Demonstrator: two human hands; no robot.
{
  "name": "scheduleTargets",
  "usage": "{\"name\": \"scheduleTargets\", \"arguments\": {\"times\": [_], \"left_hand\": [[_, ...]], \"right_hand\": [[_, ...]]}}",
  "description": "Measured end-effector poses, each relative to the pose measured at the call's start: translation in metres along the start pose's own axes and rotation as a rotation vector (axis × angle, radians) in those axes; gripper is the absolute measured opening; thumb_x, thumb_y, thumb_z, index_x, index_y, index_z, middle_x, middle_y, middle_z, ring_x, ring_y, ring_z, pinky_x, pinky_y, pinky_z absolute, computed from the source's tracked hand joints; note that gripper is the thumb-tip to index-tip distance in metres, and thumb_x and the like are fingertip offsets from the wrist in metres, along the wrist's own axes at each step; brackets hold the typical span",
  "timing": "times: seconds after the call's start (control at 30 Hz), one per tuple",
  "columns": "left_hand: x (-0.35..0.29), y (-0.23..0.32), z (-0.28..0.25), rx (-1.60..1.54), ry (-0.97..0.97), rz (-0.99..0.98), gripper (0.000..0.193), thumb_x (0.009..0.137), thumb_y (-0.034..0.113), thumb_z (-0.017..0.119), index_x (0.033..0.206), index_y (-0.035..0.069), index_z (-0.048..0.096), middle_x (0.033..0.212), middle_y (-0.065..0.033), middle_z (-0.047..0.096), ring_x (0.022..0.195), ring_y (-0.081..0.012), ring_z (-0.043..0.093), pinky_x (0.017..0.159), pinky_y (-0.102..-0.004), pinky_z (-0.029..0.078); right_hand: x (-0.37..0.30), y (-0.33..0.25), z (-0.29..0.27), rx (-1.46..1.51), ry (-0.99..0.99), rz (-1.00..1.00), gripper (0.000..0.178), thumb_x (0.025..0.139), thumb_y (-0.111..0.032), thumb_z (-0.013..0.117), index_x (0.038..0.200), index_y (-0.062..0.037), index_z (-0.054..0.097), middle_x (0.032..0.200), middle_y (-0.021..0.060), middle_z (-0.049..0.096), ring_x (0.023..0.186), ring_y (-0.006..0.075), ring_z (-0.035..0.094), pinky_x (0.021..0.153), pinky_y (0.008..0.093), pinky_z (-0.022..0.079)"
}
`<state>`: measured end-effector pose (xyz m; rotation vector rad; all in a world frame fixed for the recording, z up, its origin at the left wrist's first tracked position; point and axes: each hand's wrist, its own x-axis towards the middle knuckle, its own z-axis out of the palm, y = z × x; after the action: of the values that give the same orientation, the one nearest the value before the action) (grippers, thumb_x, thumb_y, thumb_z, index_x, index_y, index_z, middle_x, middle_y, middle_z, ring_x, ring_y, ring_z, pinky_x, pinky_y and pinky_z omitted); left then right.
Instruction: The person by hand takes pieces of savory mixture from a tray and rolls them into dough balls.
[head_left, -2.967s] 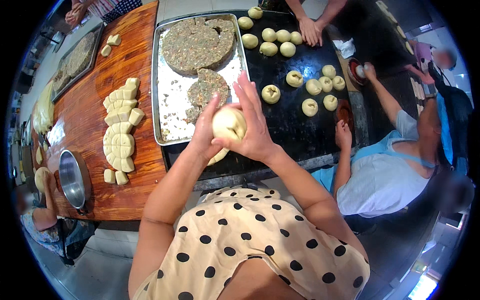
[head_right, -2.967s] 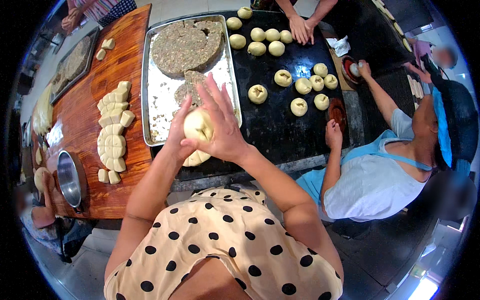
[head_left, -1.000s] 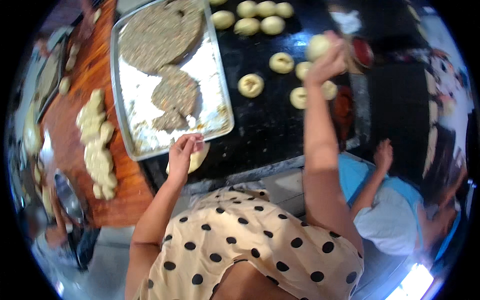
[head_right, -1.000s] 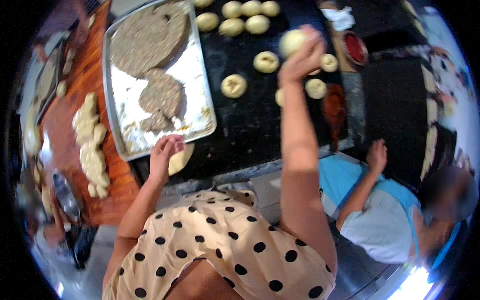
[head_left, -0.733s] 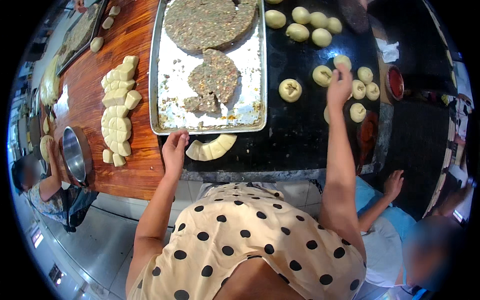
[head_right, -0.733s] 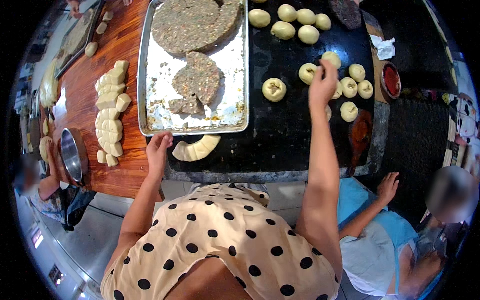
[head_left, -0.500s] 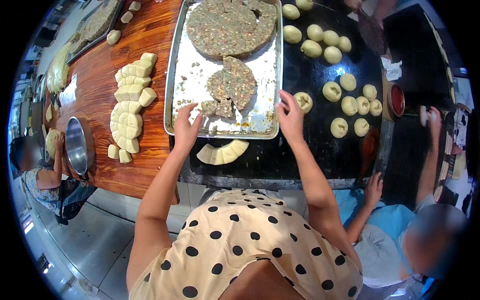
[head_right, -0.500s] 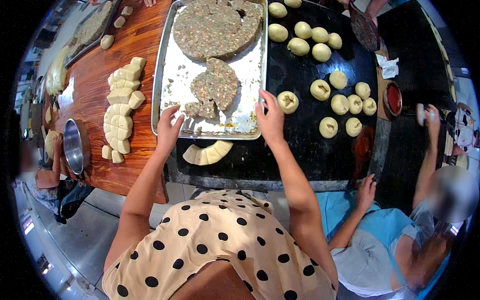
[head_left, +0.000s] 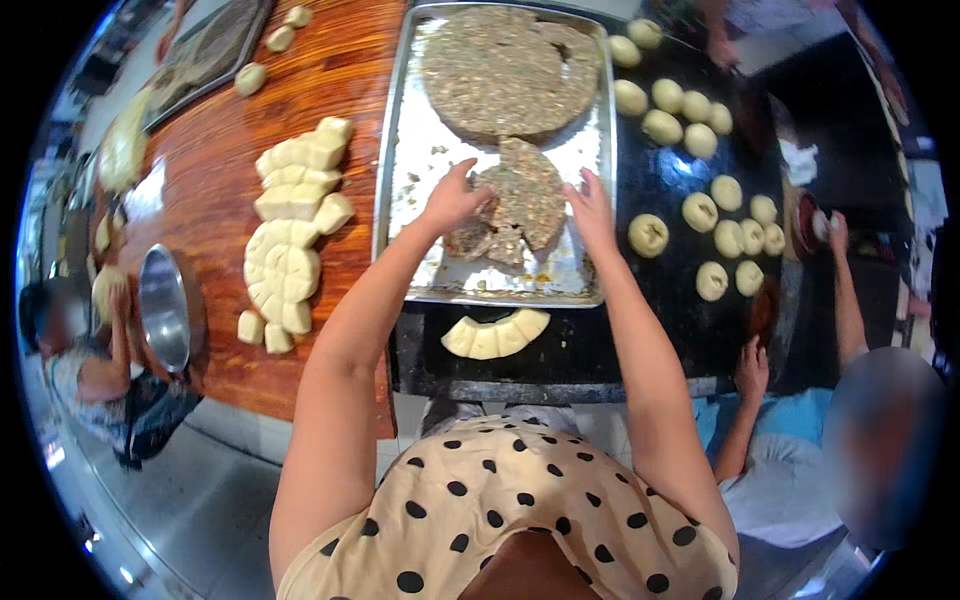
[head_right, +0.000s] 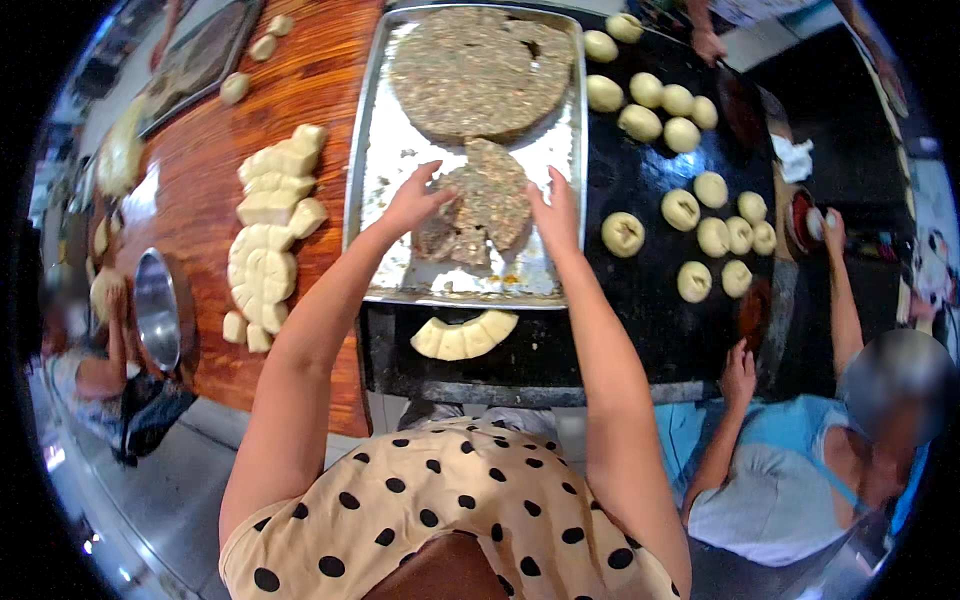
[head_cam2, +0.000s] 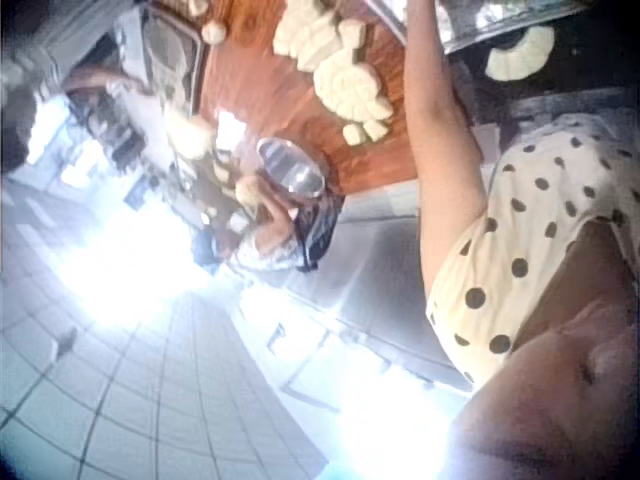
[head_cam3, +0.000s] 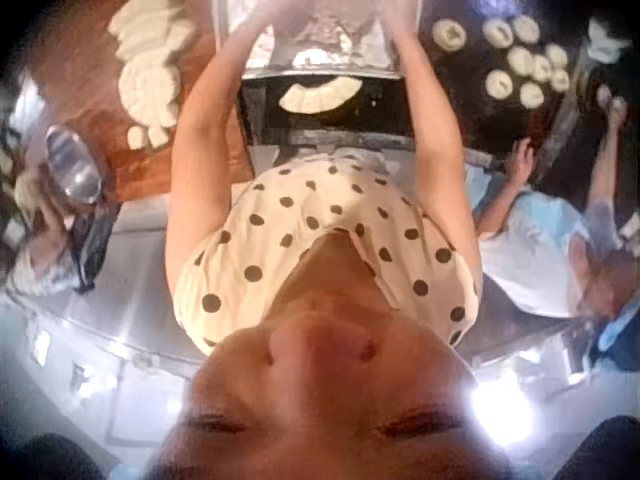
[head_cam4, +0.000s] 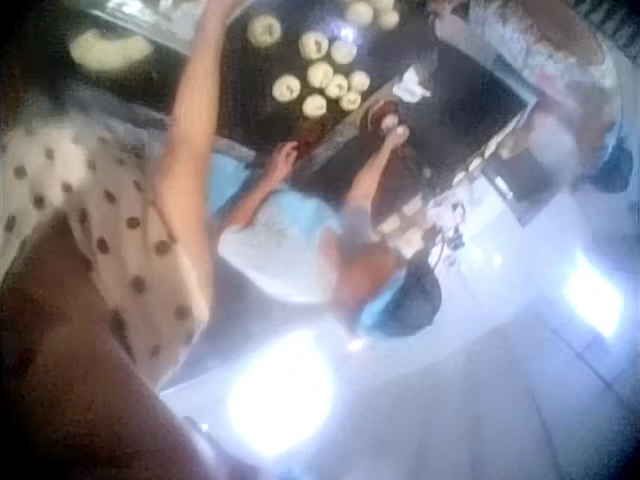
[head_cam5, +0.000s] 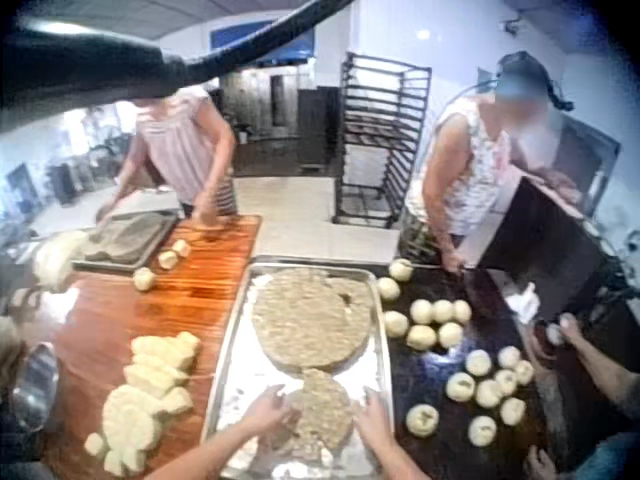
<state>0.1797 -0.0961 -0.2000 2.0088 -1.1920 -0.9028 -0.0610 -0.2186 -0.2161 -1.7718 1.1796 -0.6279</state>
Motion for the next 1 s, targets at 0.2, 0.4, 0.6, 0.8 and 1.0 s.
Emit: {"name": "scheduleTargets", "arguments": {"times": [0.2, 0.4, 0.6, 0.8, 1.0], "left_hand": [[0.009, 0.014, 0.027, -0.251, -0.03, -0.092, 0.074, 0.082, 0.036, 0.073, 0.14, -0.001, 0.049, 0.125, -0.0255, 0.063, 0.115, -0.037, 0.063, 0.099, -0.0416, 0.048], [0.003, 0.008, 0.034, -0.101, -0.002, -0.067, 0.073, 0.08, 0.042, 0.074, 0.136, 0.0, 0.053, 0.125, -0.0261, 0.062, 0.117, -0.0369, 0.06, 0.103, -0.0418, 0.046], [-0.012, 0.02, 0.021, -0.161, 0.003, -0.068, 0.071, 0.078, 0.036, 0.072, 0.134, -0.002, 0.054, 0.127, -0.0273, 0.061, 0.12, -0.0416, 0.057, 0.106, -0.0439, 0.044], [-0.022, 0.001, 0.036, -0.224, -0.127, -0.144, 0.079, 0.084, 0.038, 0.073, 0.145, -0.002, 0.042, 0.132, -0.0234, 0.059, 0.123, -0.0305, 0.057, 0.106, -0.0387, 0.043], [-0.028, 0.01, 0.007, -0.133, -0.163, -0.066, 0.089, 0.081, 0.048, 0.076, 0.145, -0.004, 0.041, 0.131, -0.0257, 0.059, 0.117, -0.033, 0.061, 0.101, -0.039, 0.046]], "right_hand": [[0.01, 0.004, 0.034, 0.15, -0.046, 0.189, 0.06, 0.095, -0.037, 0.064, 0.142, -0.0035, 0.048, 0.137, 0.0217, 0.058, 0.125, 0.0336, 0.057, 0.104, 0.0393, 0.043], [-0.004, -0.008, 0.056, 0.147, 0.086, 0.184, 0.052, 0.095, -0.025, 0.066, 0.138, -0.0007, 0.051, 0.125, 0.017, 0.063, 0.112, 0.0249, 0.061, 0.098, 0.0357, 0.047], [-0.004, 0.006, 0.055, 0.176, 0.091, 0.241, 0.049, 0.097, -0.027, 0.064, 0.138, -0.0029, 0.052, 0.123, 0.0152, 0.064, 0.113, 0.0246, 0.06, 0.098, 0.0359, 0.046], [-0.018, 0.01, 0.056, 0.088, 0.103, 0.198, 0.057, 0.097, -0.035, 0.062, 0.142, -0.0039, 0.049, 0.13, 0.0171, 0.061, 0.118, 0.0288, 0.059, 0.104, 0.0375, 0.043], [-0.026, -0.006, 0.027, 0.03, 0.06, 0.138, 0.071, 0.096, -0.047, 0.061, 0.146, -0.0003, 0.042, 0.142, 0.0217, 0.052, 0.127, 0.0308, 0.056, 0.104, 0.0385, 0.045]]}}
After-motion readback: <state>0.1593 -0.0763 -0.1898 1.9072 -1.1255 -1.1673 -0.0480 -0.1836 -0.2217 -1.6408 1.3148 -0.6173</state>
